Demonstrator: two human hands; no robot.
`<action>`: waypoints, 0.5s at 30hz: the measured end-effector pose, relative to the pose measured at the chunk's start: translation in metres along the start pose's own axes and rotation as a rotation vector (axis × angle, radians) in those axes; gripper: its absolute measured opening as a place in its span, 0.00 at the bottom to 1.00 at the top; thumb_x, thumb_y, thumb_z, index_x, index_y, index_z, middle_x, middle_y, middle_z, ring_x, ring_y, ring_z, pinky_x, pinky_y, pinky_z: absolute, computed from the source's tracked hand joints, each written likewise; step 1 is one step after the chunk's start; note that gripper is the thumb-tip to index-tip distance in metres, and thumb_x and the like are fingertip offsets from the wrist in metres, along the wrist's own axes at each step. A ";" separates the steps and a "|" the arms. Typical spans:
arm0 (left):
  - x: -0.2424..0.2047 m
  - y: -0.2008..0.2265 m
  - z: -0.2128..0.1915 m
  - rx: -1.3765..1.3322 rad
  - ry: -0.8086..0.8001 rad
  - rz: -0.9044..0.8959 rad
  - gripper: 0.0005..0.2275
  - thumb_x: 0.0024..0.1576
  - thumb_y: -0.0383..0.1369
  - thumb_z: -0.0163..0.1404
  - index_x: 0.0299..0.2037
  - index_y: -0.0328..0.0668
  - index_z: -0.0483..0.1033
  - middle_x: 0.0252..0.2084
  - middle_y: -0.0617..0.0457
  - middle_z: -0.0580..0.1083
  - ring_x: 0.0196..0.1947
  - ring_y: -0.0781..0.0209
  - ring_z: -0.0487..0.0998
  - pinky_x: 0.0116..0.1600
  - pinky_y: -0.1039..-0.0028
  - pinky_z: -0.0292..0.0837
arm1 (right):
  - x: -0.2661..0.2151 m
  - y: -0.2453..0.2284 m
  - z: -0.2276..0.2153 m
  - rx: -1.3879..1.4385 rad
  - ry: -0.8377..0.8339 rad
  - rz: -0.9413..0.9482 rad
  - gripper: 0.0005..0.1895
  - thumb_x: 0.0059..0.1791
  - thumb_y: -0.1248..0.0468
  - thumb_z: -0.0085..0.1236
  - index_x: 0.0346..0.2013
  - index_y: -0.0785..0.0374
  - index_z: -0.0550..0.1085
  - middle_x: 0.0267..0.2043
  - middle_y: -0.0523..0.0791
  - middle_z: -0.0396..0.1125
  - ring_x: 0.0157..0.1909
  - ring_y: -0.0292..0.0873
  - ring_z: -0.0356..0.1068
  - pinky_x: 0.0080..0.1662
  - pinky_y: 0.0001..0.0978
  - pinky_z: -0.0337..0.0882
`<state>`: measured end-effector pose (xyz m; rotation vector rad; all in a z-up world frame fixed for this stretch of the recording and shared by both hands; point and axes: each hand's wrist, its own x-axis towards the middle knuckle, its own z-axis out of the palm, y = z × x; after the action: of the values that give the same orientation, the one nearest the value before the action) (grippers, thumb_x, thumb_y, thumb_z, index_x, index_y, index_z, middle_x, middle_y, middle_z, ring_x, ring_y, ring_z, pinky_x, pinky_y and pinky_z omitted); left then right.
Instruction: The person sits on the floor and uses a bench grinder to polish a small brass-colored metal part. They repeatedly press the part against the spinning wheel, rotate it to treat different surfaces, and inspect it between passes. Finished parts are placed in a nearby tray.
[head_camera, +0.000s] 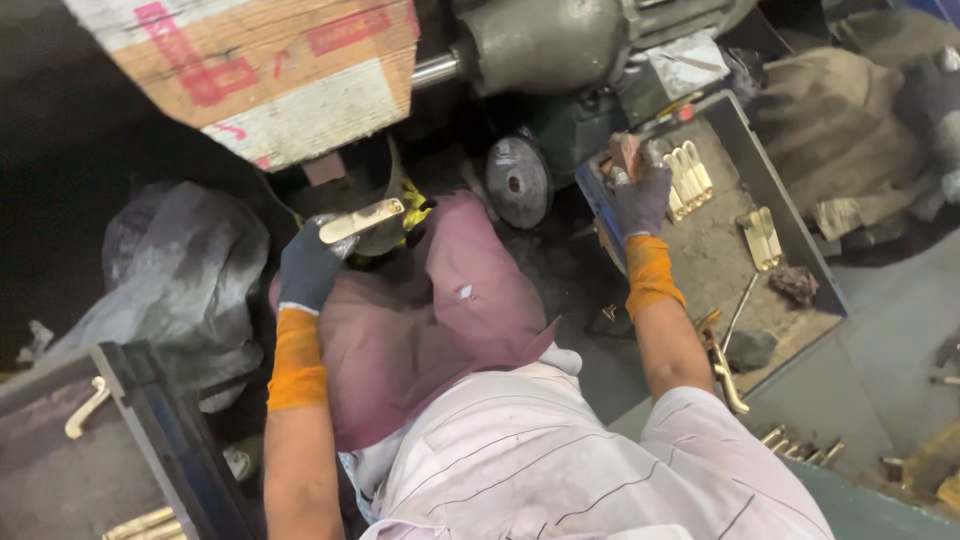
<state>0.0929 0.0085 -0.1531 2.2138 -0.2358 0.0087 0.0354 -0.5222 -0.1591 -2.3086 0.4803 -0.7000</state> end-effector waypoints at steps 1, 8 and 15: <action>0.000 0.001 -0.001 -0.026 -0.007 0.014 0.16 0.58 0.36 0.60 0.53 0.37 0.77 0.48 0.40 0.79 0.49 0.43 0.80 0.52 0.62 0.75 | 0.001 0.001 -0.006 -0.107 0.052 -0.040 0.31 0.43 0.65 0.67 0.59 0.72 0.71 0.53 0.57 0.70 0.56 0.56 0.69 0.58 0.44 0.68; -0.004 0.019 -0.001 -0.044 -0.062 -0.018 0.17 0.57 0.35 0.61 0.52 0.36 0.77 0.47 0.41 0.80 0.47 0.47 0.82 0.51 0.64 0.76 | 0.014 -0.046 -0.020 -0.410 -0.113 0.045 0.35 0.45 0.60 0.70 0.64 0.67 0.70 0.50 0.59 0.70 0.54 0.63 0.68 0.56 0.52 0.67; -0.011 0.011 0.004 -0.185 0.017 0.022 0.14 0.57 0.30 0.61 0.52 0.37 0.77 0.47 0.45 0.81 0.46 0.52 0.84 0.51 0.68 0.78 | -0.035 -0.160 0.061 0.382 -0.564 -0.033 0.18 0.56 0.68 0.58 0.62 0.67 0.73 0.54 0.48 0.73 0.52 0.40 0.72 0.53 0.32 0.74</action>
<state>0.0803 0.0010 -0.1478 2.0262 -0.2415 0.0175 0.0670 -0.3614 -0.0997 -2.0269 0.0389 -0.1145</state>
